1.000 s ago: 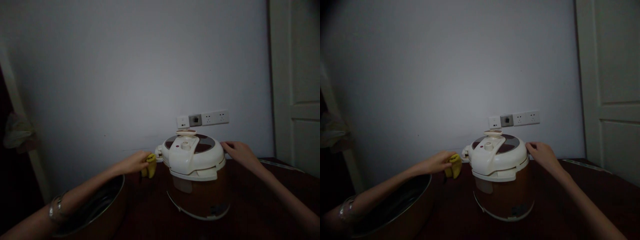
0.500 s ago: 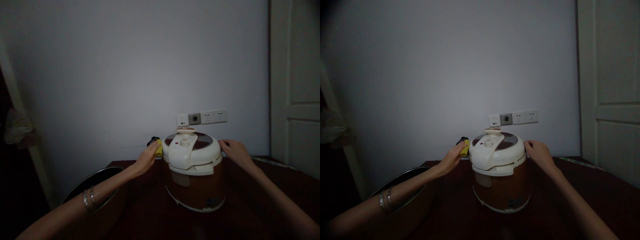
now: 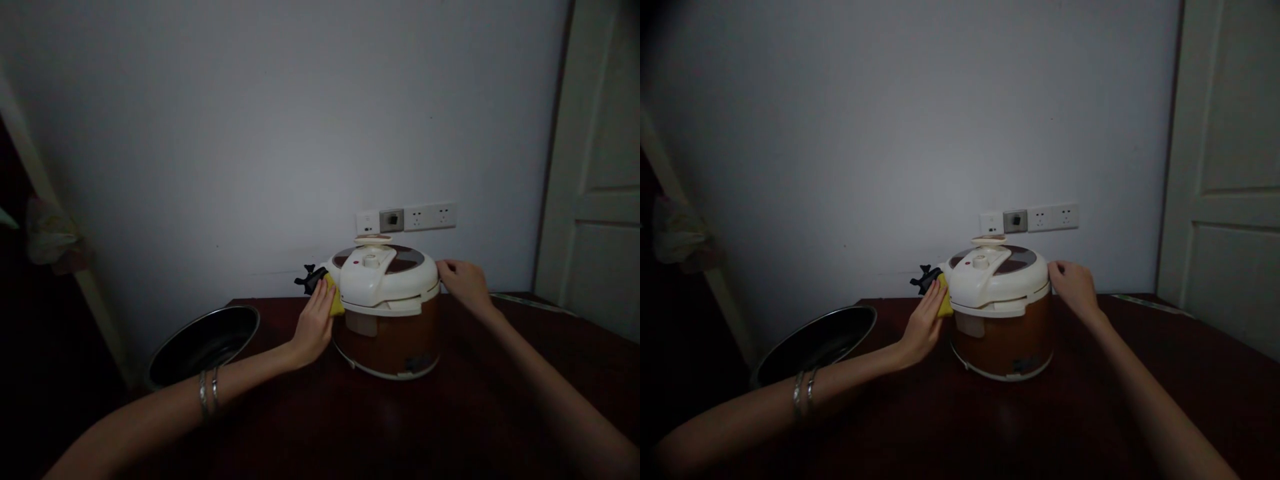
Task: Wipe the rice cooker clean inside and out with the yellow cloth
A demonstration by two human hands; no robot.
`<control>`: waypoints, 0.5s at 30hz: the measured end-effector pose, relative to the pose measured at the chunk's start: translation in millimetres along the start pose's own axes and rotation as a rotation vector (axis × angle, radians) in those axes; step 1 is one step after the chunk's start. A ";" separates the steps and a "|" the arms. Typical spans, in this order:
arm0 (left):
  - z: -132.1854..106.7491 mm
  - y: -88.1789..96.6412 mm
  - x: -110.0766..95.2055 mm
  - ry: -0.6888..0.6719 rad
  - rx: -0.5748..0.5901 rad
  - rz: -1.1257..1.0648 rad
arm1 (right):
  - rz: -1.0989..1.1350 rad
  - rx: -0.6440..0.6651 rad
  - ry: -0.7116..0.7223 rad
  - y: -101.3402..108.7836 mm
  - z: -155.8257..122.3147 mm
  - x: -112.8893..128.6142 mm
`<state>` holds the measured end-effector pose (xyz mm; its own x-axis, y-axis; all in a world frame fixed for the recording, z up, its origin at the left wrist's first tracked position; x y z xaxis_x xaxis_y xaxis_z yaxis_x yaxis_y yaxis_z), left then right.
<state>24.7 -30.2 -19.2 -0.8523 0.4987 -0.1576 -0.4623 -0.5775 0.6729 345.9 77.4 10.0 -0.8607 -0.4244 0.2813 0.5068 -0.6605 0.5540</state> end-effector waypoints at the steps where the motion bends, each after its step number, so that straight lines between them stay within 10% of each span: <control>1: -1.4 -2.4 0.4 0.039 -0.024 -0.045 | -0.002 -0.008 -0.005 0.1 -0.4 -0.2; 15: -48.4 -57.3 11.8 0.519 -0.048 -0.427 | 0.024 -0.061 -0.006 2.4 -3.7 3.4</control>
<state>29.3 -22.5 -94.6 -0.5937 0.3209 -0.7379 -0.7850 -0.4326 0.4434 344.4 72.1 9.3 -0.8483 -0.4374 0.2986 0.5294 -0.6865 0.4985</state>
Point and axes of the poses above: each hand's wrist, its own z-axis towards the middle knuckle, its own y-axis out of the back of the hand, x = y × z, the point moved 7 cm from there along z, towards the middle knuckle, and after that the axes turned 13 degrees about y, right-handed, at the moved point
